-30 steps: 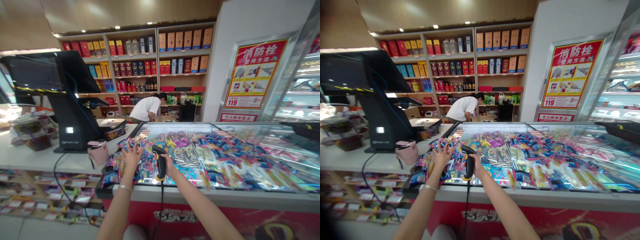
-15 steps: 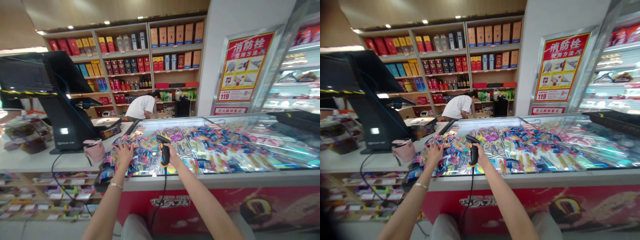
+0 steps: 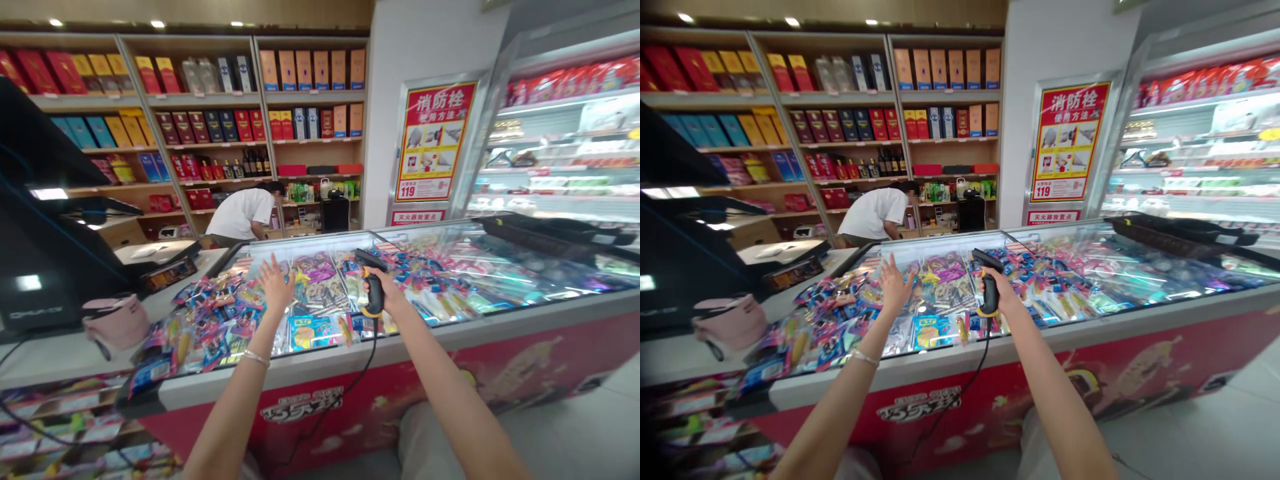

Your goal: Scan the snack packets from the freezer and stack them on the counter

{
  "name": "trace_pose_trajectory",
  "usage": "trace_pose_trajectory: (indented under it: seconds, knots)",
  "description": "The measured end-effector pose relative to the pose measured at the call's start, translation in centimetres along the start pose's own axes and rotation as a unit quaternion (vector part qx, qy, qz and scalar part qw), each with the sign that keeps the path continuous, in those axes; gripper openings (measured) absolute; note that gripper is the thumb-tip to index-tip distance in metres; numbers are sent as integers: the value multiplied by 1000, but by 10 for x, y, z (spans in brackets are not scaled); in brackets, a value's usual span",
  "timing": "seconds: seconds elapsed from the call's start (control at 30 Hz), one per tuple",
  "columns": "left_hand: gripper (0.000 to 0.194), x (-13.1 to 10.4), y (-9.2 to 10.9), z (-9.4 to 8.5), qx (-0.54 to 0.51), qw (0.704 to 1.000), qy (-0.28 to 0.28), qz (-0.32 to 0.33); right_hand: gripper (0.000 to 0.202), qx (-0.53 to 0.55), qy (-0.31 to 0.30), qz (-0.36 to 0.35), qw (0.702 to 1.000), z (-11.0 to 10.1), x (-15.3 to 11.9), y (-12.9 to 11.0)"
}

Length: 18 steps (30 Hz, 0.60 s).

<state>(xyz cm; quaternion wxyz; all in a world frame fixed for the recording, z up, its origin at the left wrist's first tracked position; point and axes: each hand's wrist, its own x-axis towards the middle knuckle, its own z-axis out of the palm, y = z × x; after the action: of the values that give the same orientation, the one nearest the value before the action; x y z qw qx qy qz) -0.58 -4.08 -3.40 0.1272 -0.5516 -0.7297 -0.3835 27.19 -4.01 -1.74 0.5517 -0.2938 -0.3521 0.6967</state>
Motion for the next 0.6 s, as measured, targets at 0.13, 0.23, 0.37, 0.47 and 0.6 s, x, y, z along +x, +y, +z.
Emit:
trace_pose_trajectory:
  seconds: [0.13,0.23,0.37,0.47,0.6]
  knots:
    - [79,-15,57,38,-82,993,-55,63,16,-37,54,12,998,-42,-11,-18]
    - [78,-26,89,65,-148,979,-86,113,18,-35,73,1,997,-72,-13,-26]
    - [74,-36,120,98,-241,939,-150,194,17,-27,89,-36,995,-104,-9,-27]
    - [67,-41,135,121,-271,917,-216,200,18,-34,75,-33,996,-118,-5,-24]
    - [63,-49,140,146,-265,910,-264,178,19,-62,41,-33,997,-120,2,-15]
